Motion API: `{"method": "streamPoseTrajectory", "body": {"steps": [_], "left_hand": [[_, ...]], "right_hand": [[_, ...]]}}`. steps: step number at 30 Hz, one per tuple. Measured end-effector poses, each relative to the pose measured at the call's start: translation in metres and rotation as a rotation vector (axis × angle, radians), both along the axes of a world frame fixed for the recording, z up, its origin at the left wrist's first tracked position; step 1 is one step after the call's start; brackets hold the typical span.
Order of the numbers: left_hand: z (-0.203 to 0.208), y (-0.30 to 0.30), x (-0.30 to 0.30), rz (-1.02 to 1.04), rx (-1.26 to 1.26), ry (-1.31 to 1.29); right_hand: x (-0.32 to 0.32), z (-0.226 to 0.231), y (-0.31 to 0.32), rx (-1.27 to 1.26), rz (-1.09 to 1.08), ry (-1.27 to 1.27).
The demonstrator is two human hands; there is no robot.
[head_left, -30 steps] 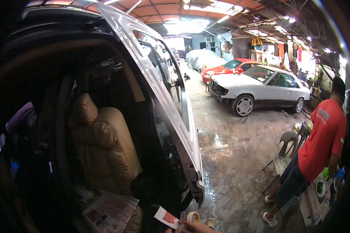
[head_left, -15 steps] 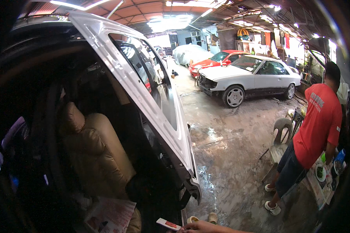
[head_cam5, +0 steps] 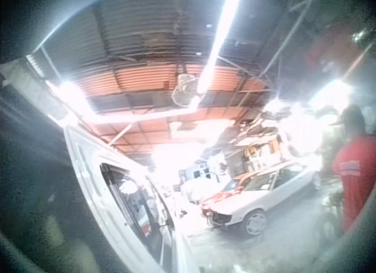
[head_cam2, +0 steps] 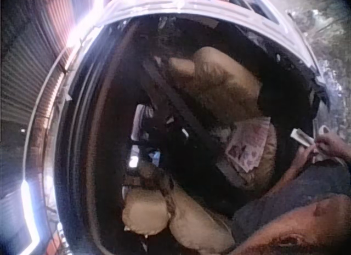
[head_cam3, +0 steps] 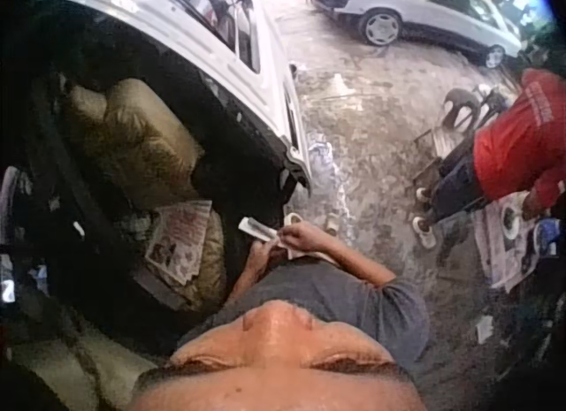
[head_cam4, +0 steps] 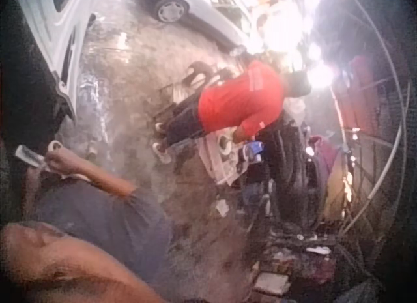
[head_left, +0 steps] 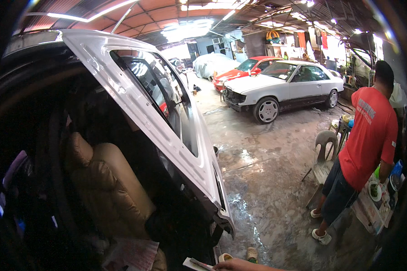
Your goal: The person applies masking tape to the edges of a white car door. They tear off pieces of tape and press them along the door frame and window perimeter, working methodically around the door's edges.
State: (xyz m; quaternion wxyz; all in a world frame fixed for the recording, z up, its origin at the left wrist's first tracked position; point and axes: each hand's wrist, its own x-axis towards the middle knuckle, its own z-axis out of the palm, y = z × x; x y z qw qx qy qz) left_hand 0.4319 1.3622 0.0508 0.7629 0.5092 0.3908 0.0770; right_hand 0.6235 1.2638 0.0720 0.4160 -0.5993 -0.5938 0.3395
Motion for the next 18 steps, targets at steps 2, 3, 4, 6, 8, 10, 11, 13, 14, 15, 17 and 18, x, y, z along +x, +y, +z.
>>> {"method": "streamPoseTrajectory", "body": {"steps": [2, 3, 4, 6, 8, 10, 11, 13, 14, 15, 17, 18], "left_hand": [[-0.018, 0.003, -0.005, 0.009, -0.075, -0.043], [-0.031, 0.006, -0.009, -0.017, -0.072, -0.088], [-0.047, 0.009, -0.013, -0.044, -0.069, -0.135], [-0.066, 0.014, -0.017, -0.037, -0.089, -0.246], [-0.078, 0.015, -0.019, 0.038, -0.141, -0.374], [-0.089, 0.017, -0.018, 0.154, -0.262, -0.394], [-0.091, 0.016, -0.018, 0.217, -0.322, -0.406], [-0.077, 0.009, -0.012, 0.25, -0.296, -0.252], [-0.058, 0.006, -0.004, 0.271, -0.284, -0.181], [-0.039, 0.002, 0.002, 0.27, -0.259, -0.146], [-0.005, -0.005, 0.013, 0.271, -0.221, -0.079], [0.002, -0.008, 0.015, 0.244, -0.115, -0.121]], "right_hand": [[0.001, 0.003, -0.001, -0.01, 0.012, 0.031], [0.001, 0.005, -0.001, 0.006, 0.021, 0.023], [0.001, 0.008, -0.001, 0.023, 0.029, 0.015], [0.002, 0.013, -0.001, 0.065, 0.029, -0.008], [0.002, 0.016, -0.001, 0.109, 0.02, -0.034], [0.001, 0.018, 0.001, 0.127, 0.017, -0.013], [0.0, 0.018, 0.002, 0.135, 0.021, -0.002], [-0.006, 0.014, 0.0, 0.119, 0.031, 0.033], [-0.008, 0.015, 0.001, 0.11, 0.042, 0.045], [-0.01, 0.027, 0.0, 0.073, 0.044, 0.055], [-0.013, 0.055, -0.001, -0.011, 0.048, 0.069], [-0.012, 0.035, 0.002, -0.118, 0.021, -0.115]]}}
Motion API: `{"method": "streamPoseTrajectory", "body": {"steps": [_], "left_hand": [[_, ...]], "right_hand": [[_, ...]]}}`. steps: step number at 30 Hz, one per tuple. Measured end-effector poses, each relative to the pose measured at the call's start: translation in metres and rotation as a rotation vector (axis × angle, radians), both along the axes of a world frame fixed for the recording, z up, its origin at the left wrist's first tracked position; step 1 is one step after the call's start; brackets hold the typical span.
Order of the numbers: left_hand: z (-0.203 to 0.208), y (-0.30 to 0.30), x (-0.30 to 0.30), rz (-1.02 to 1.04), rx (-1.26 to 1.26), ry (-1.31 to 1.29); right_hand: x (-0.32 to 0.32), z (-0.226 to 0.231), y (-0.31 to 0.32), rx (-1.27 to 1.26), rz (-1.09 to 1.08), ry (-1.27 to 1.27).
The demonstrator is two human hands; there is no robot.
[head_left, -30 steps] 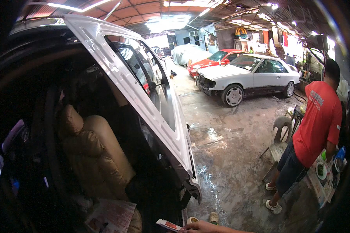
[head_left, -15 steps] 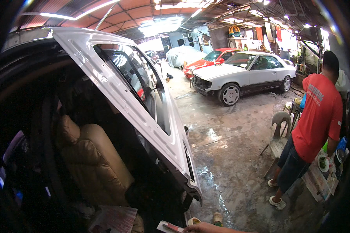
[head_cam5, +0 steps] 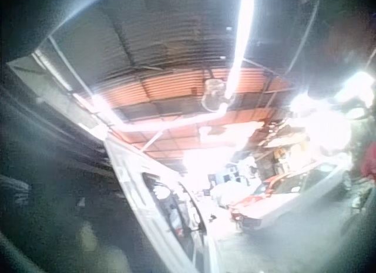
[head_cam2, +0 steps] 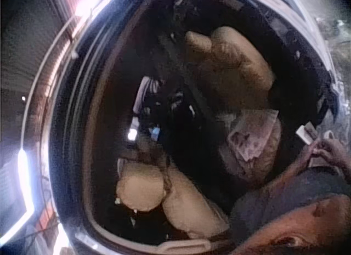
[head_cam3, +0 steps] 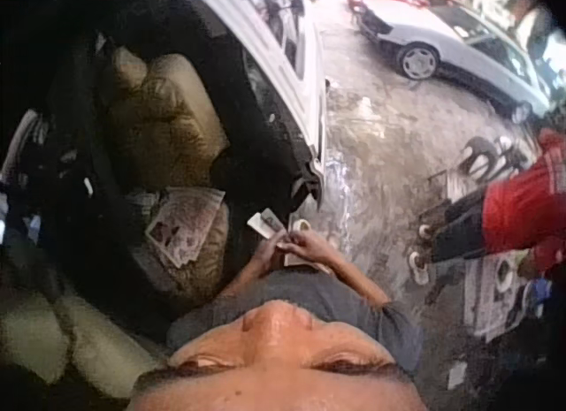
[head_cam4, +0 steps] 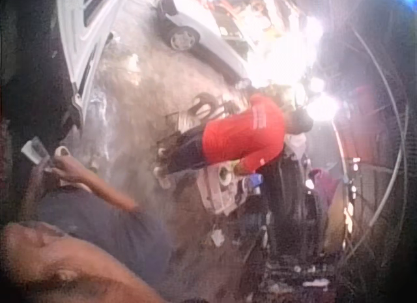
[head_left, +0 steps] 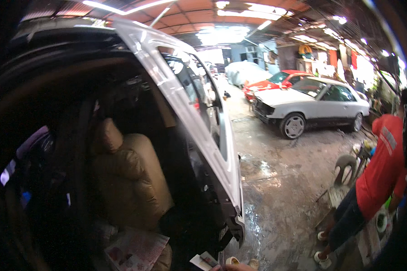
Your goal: The person applies masking tape to the edges of a white car door. They tear off pieces of tape and press them along the door frame and window perimeter, working methodically around the door's edges.
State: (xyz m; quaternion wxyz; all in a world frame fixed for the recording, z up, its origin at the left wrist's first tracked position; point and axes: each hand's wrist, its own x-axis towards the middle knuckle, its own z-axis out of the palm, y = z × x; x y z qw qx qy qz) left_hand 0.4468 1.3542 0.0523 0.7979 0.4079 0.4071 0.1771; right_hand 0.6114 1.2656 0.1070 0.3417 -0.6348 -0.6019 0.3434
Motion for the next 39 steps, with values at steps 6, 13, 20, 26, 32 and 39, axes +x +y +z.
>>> {"method": "streamPoseTrajectory", "body": {"steps": [6, 13, 20, 26, 32, 39], "left_hand": [[-0.117, 0.019, -0.002, 0.069, 0.637, 0.041], [-0.017, -0.014, -0.029, -0.043, 0.836, 0.003], [-0.067, 0.004, -0.104, 0.627, 0.628, -0.042], [-0.069, -0.003, -0.192, 1.149, -0.029, -0.815], [-0.084, -0.004, -0.185, 1.113, -0.095, -0.883], [-0.012, 0.061, -0.176, 0.988, 0.097, -0.836]], "right_hand": [[0.002, -0.064, 0.02, 0.033, -0.103, 0.205], [0.023, -0.143, 0.053, 0.013, 0.311, -0.252], [-0.012, 0.01, 0.09, -0.182, 0.044, 0.224], [0.03, -0.002, 0.066, 0.273, -0.207, 0.569], [0.061, 0.006, 0.028, 0.282, -0.386, 0.523], [0.097, 0.035, -0.014, 0.303, -0.496, 0.426]]}}
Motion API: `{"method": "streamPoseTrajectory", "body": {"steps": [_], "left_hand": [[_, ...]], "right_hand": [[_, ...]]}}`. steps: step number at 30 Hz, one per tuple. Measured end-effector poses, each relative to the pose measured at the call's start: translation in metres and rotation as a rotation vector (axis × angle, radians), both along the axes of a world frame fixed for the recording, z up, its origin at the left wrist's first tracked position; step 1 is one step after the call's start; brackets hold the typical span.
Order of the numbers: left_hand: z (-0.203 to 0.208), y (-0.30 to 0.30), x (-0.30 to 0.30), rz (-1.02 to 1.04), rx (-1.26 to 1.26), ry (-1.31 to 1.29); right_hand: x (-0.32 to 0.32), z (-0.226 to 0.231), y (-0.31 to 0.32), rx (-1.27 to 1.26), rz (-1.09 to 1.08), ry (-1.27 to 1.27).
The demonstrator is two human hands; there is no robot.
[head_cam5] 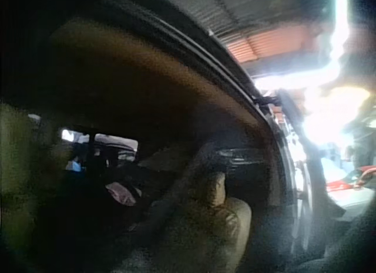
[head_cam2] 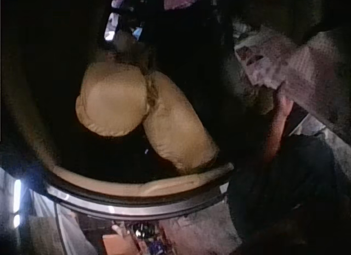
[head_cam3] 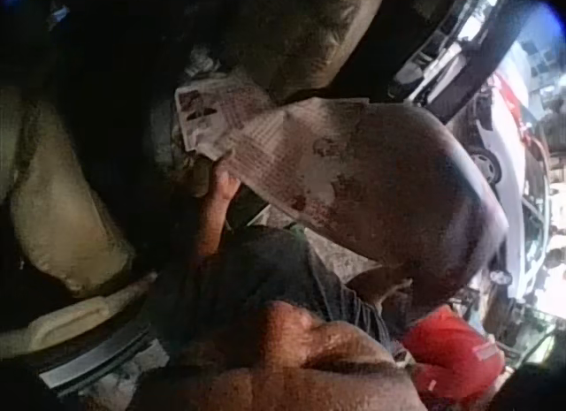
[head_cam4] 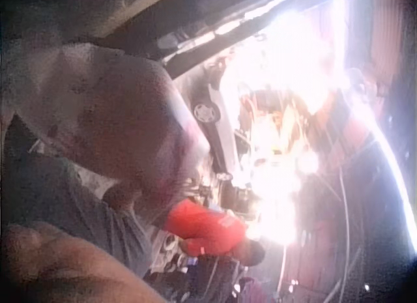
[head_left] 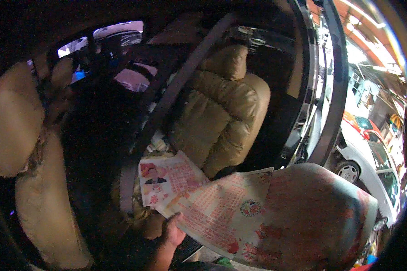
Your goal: The person applies masking tape to the edges of a white car door. They tear off pieces of tape and press them along the door frame and window perimeter, working methodically around the door's edges.
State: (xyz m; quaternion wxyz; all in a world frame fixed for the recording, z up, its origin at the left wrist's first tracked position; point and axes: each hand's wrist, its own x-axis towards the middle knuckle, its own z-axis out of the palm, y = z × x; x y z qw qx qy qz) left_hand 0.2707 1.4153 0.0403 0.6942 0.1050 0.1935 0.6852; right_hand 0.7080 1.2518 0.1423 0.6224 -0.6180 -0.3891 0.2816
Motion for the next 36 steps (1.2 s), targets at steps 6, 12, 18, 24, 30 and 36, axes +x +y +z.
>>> {"method": "streamPoseTrajectory", "body": {"steps": [6, 12, 18, 24, 30, 36], "left_hand": [[0.015, 0.09, -0.076, -0.265, 0.055, 0.213], [-0.167, 0.172, -0.151, 0.189, -0.416, 0.699], [-0.151, 0.155, -0.149, 0.302, -0.582, 1.402], [-0.036, 0.095, -0.098, 0.613, -0.137, 1.704], [0.04, 0.028, 0.011, -0.005, 0.433, 1.567], [0.039, -0.037, 0.079, -0.459, 0.483, 1.413]], "right_hand": [[0.019, 0.037, -0.054, 0.0, -0.088, -0.065], [0.027, 0.08, -0.091, 0.01, -0.015, -0.136], [0.012, 0.116, -0.082, -0.005, 0.293, -0.219], [-0.012, 0.124, -0.026, -0.166, 0.715, -0.325], [-0.011, 0.08, -0.009, -0.027, 1.046, -0.164], [0.002, 0.057, 0.001, -0.217, 0.701, 0.114]]}}
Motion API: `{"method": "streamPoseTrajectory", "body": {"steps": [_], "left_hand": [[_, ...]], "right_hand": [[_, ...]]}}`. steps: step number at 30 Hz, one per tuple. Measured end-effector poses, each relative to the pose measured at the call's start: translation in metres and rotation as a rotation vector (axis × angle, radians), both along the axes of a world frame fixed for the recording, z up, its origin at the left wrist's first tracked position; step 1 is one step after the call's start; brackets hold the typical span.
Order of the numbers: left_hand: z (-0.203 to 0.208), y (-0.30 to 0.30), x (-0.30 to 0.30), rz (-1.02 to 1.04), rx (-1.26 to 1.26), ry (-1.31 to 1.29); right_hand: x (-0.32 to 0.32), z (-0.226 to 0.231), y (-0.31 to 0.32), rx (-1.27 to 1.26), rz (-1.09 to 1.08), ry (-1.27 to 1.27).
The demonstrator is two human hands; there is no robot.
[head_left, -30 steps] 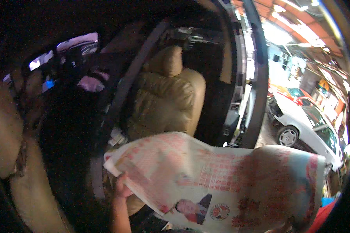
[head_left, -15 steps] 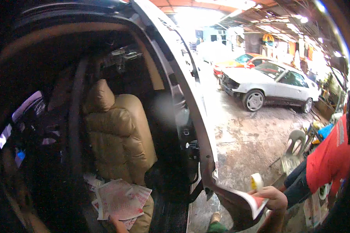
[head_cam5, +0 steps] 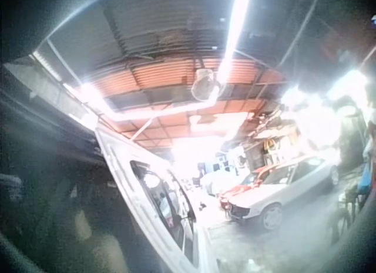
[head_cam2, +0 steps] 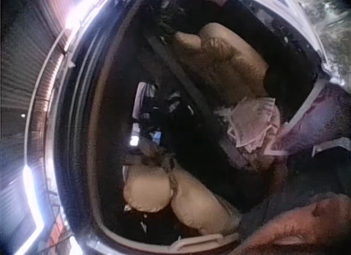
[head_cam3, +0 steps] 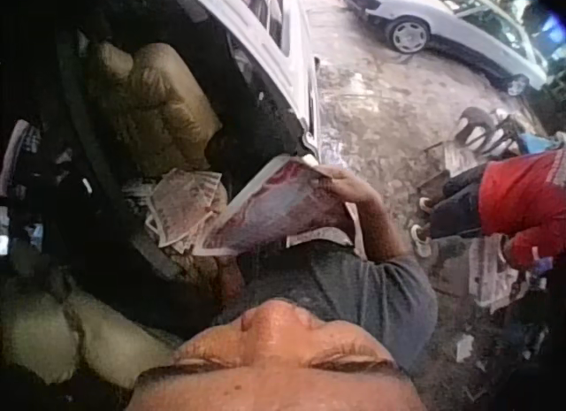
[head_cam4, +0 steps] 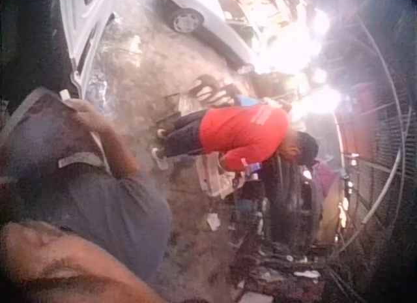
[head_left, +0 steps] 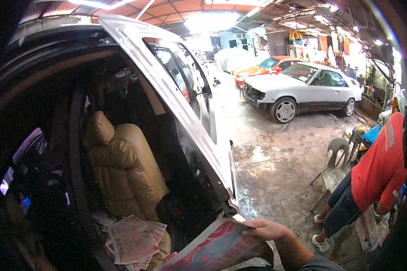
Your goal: The person applies masking tape to the edges of a white car door. They tear off pieces of tape and press them along the door frame and window perimeter, working methodically around the door's edges.
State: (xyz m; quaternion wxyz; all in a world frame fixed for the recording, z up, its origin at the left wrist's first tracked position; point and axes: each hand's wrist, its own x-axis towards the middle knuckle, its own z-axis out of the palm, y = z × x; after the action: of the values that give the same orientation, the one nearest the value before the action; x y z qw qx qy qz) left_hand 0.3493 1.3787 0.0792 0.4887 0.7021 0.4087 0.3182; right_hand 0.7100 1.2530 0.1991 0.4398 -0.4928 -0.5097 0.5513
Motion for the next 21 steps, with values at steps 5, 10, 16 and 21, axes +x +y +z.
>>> {"method": "streamPoseTrajectory", "body": {"steps": [5, 10, 16, 21], "left_hand": [[-0.013, -0.046, 0.017, 0.107, -0.155, -0.157], [0.021, -0.081, 0.098, 0.181, -0.339, -0.384], [-0.008, -0.141, 0.19, 0.435, -0.26, -0.563], [0.008, -0.227, 0.263, 0.274, -0.051, -0.284]], "right_hand": [[0.045, -0.047, -0.043, -0.031, -0.259, 0.293], [0.106, -0.084, -0.113, -0.013, -0.368, 0.165], [0.149, -0.12, -0.139, 0.274, -0.938, -0.632], [0.107, -0.106, -0.181, 0.121, -0.391, -0.289]]}}
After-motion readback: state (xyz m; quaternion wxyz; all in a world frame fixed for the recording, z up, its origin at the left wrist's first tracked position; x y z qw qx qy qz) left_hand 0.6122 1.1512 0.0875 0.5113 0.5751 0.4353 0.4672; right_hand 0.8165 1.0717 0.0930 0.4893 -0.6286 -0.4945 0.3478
